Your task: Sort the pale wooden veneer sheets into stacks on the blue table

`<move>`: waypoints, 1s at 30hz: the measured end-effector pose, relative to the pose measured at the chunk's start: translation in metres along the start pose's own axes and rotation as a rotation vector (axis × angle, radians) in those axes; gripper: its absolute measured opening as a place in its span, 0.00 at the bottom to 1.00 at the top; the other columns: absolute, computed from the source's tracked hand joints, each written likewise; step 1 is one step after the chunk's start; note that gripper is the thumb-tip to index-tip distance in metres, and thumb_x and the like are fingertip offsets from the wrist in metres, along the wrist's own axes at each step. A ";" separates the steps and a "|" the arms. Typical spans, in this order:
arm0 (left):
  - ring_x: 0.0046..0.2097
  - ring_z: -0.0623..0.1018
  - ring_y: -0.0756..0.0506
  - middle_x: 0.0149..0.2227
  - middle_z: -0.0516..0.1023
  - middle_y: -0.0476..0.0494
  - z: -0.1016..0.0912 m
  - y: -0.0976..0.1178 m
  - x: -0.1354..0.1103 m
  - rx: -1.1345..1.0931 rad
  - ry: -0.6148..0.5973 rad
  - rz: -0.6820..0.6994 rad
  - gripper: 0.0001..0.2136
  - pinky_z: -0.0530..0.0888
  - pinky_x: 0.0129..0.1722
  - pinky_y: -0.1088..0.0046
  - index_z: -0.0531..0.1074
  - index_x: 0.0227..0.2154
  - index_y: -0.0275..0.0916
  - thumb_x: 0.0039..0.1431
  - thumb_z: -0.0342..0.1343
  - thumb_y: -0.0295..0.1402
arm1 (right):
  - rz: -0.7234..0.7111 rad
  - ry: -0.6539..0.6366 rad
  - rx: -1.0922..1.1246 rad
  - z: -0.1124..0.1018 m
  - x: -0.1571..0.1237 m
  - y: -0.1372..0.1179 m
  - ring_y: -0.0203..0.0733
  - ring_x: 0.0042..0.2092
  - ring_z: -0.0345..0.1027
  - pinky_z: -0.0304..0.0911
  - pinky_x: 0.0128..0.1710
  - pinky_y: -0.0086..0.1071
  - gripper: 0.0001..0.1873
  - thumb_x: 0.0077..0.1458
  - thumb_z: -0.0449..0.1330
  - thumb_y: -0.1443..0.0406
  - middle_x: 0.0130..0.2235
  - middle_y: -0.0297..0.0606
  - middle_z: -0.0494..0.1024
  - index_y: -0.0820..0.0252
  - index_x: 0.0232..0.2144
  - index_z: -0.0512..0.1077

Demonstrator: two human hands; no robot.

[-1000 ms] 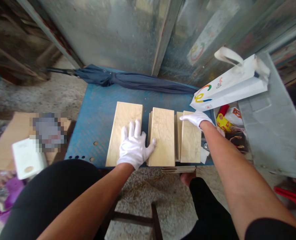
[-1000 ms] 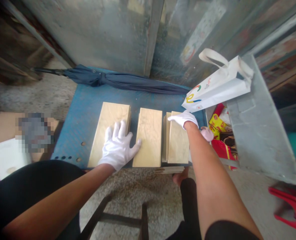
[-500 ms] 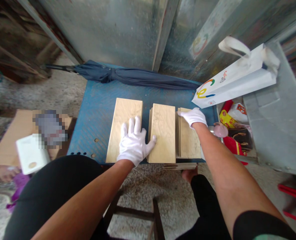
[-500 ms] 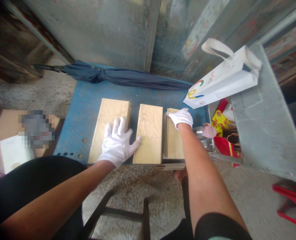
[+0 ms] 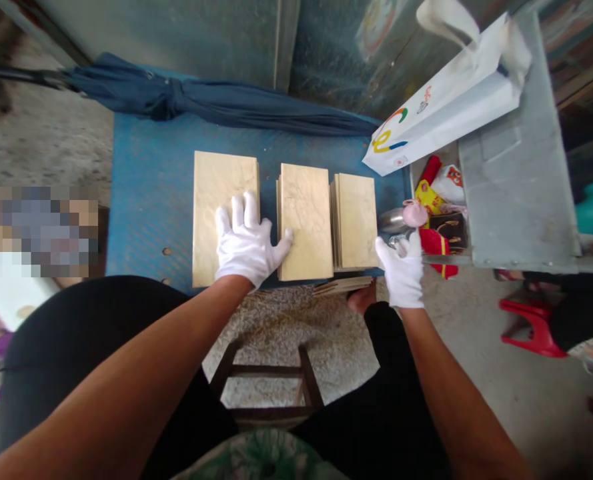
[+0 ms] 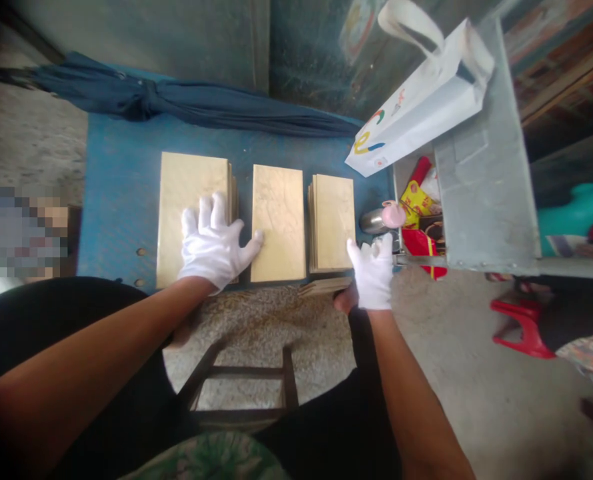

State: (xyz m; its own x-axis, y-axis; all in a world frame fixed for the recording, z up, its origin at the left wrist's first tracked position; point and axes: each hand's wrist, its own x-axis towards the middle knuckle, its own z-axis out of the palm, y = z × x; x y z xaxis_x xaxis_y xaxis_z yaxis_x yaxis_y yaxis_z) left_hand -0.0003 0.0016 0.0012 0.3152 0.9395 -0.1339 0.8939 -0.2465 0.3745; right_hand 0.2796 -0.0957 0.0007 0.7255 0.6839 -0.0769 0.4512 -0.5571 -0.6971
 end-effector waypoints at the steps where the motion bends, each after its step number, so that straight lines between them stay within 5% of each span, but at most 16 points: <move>1: 0.69 0.43 0.29 0.70 0.47 0.45 0.000 0.000 0.000 -0.002 -0.003 -0.003 0.26 0.43 0.64 0.41 0.77 0.42 0.40 0.59 0.43 0.53 | 0.048 -0.026 -0.086 -0.002 -0.020 0.013 0.47 0.54 0.67 0.63 0.53 0.39 0.53 0.45 0.62 0.47 0.56 0.53 0.67 0.66 0.64 0.47; 4: 0.69 0.43 0.29 0.69 0.48 0.47 0.001 0.001 -0.001 0.009 -0.013 -0.011 0.25 0.42 0.65 0.42 0.77 0.43 0.42 0.59 0.43 0.53 | 0.113 -0.129 -0.336 0.002 -0.076 0.050 0.57 0.58 0.62 0.60 0.56 0.48 0.61 0.40 0.66 0.45 0.58 0.57 0.65 0.67 0.66 0.44; 7: 0.69 0.42 0.30 0.69 0.50 0.48 0.001 0.002 -0.001 0.024 -0.011 -0.009 0.25 0.42 0.65 0.42 0.78 0.42 0.43 0.59 0.42 0.53 | 0.190 -0.139 -0.439 0.019 -0.109 0.075 0.63 0.66 0.46 0.51 0.62 0.49 0.70 0.35 0.68 0.44 0.65 0.66 0.48 0.73 0.67 0.37; 14: 0.69 0.41 0.31 0.68 0.51 0.45 0.001 0.004 -0.002 0.016 -0.016 -0.015 0.27 0.40 0.66 0.45 0.76 0.44 0.40 0.60 0.40 0.53 | 0.274 -0.092 -0.453 0.059 -0.113 0.088 0.63 0.68 0.31 0.41 0.66 0.47 0.78 0.32 0.68 0.41 0.67 0.67 0.36 0.77 0.65 0.25; 22: 0.70 0.36 0.32 0.69 0.51 0.45 0.000 0.005 -0.002 -0.001 -0.055 -0.027 0.27 0.34 0.65 0.46 0.74 0.47 0.39 0.60 0.40 0.53 | 0.236 0.049 -0.442 0.081 -0.116 0.092 0.56 0.68 0.38 0.43 0.66 0.41 0.77 0.36 0.67 0.43 0.67 0.65 0.41 0.77 0.64 0.19; 30: 0.69 0.37 0.31 0.69 0.50 0.48 0.002 0.004 -0.003 -0.002 -0.055 -0.025 0.27 0.35 0.65 0.45 0.75 0.46 0.41 0.61 0.40 0.53 | 0.221 0.117 -0.417 0.074 -0.112 0.089 0.61 0.64 0.50 0.52 0.63 0.45 0.71 0.35 0.69 0.47 0.63 0.64 0.52 0.73 0.66 0.32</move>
State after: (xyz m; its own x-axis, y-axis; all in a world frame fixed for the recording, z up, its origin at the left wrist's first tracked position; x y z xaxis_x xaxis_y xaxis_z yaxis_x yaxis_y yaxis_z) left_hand 0.0031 -0.0024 0.0011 0.3093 0.9311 -0.1934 0.9013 -0.2222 0.3720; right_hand 0.1997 -0.1871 -0.1049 0.8702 0.4839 -0.0934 0.4324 -0.8406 -0.3262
